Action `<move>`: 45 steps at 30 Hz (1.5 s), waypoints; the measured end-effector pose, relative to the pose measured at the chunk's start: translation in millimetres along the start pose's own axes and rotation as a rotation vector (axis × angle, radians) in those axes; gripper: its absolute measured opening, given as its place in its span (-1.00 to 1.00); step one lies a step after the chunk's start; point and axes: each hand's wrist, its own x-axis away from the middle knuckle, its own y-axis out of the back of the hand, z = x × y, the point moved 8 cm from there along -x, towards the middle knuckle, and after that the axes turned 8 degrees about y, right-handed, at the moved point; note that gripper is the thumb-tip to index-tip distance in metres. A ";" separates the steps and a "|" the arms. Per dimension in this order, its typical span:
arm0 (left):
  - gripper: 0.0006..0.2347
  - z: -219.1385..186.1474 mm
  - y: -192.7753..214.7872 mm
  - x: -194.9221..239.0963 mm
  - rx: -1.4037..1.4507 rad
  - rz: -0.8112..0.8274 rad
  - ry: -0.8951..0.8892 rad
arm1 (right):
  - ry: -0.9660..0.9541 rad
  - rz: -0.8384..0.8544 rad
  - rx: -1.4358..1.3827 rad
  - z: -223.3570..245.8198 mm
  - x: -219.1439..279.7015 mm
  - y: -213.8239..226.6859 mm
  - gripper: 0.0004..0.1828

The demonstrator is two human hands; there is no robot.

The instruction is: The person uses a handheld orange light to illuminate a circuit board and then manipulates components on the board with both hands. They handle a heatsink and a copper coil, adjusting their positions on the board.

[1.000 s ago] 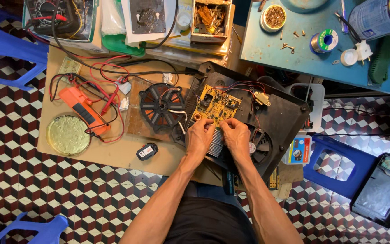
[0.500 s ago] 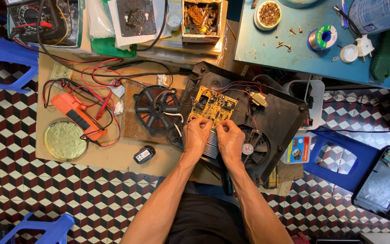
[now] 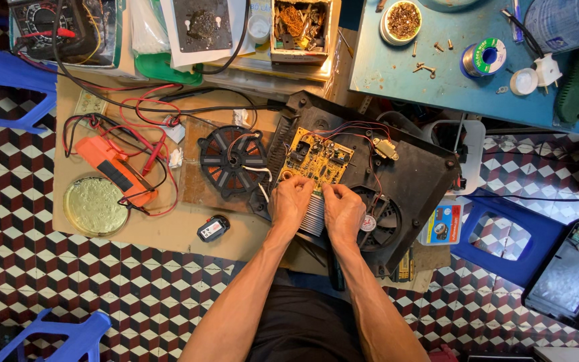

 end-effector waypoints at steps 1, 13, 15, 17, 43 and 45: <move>-0.74 2.7 -0.6 0.2 0.028 0.004 0.015 | 0.001 -0.001 0.007 1.0 -0.8 1.2 -0.67; -0.75 20.8 -4.8 1.1 0.226 -0.048 0.061 | -0.211 0.130 -0.171 -6.0 -3.3 -2.0 -0.66; -0.76 22.5 -6.5 1.7 0.270 -0.037 0.078 | -0.218 0.130 -0.167 -5.5 -3.7 -1.3 -0.66; -0.77 20.7 -4.4 2.3 0.296 -0.057 0.047 | -0.244 0.131 -0.158 -6.0 -3.7 -1.5 -0.65; -0.78 36.4 -19.2 -3.2 0.528 0.086 0.085 | -0.229 0.126 -0.089 -8.2 -6.0 -3.0 -0.66; -0.77 37.4 -20.6 -4.5 0.616 0.141 0.103 | -0.243 0.139 -0.104 -9.2 -5.8 -3.4 -0.66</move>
